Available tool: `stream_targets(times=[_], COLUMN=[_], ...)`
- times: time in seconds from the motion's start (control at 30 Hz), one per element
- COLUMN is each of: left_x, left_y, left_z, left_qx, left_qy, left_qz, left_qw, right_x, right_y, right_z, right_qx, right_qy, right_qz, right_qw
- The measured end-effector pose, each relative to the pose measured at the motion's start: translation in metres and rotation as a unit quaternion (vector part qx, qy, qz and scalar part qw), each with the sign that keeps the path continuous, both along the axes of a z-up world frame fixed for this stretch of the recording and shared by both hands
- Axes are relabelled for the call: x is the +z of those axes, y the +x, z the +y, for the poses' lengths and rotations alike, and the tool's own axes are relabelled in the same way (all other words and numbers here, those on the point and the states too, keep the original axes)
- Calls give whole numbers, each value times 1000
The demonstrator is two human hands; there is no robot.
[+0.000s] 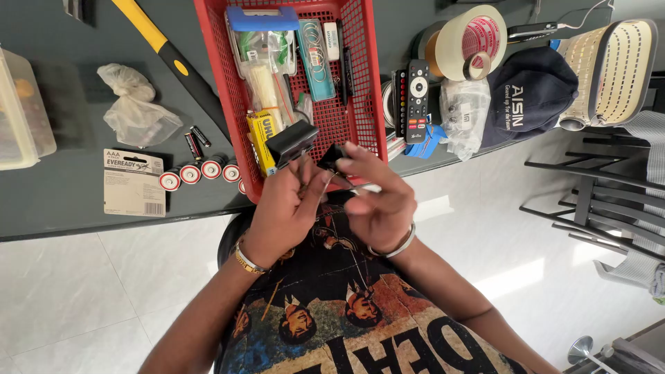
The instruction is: The person organizes various items including batteries, glue, and remotes in a red basket, moving items between the basket and a plastic bag on the table.
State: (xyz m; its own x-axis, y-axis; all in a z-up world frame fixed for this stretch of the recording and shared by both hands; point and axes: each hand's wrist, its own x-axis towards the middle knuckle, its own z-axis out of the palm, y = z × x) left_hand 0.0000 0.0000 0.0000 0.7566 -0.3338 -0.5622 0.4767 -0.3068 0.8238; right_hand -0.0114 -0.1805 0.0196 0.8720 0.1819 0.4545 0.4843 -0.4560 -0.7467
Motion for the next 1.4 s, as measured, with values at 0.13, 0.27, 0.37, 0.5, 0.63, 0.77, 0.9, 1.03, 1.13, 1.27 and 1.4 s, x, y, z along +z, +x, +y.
stream_targets(times=[0.13,0.27,0.37,0.5,0.63,0.77,0.9,1.03,1.13,1.27,1.4], left_x=[-9,-8,-9,-14,-11,-8,-8,1,1,-8,-16], left_y=[-3,1,6,3,4,4,1,1,4,1,3], left_z=[0,-1,2,12,17,18,17,18,18,13,14], left_qx=[68,144,158,119,148,149,105,91,60,21,47], left_qy=[-313,-433,-363,-355,-334,-253,-52,-95,-22,22,-69], left_qz=[-127,-42,-5,46,60,-24,-181,-48,-133,-201,-179], left_qw=[939,889,918,926,929,956,976,990,989,979,980], right_x=[12,12,10,10,19,22,19,14,8,0,-5], right_y=[13,21,28,38,35,43,43,36,37,27,35], right_z=[5,5,1,-2,-1,-2,2,1,-1,3,2], right_qx=[12,64,124,221,245,275,223,48,34,4,2], right_qy=[-75,-73,-81,-100,-183,-199,-34,-12,34,81,70], right_qz=[-110,-131,-153,-159,-134,-69,36,219,268,300,349], right_qw=[991,987,977,957,943,938,974,974,962,951,934])
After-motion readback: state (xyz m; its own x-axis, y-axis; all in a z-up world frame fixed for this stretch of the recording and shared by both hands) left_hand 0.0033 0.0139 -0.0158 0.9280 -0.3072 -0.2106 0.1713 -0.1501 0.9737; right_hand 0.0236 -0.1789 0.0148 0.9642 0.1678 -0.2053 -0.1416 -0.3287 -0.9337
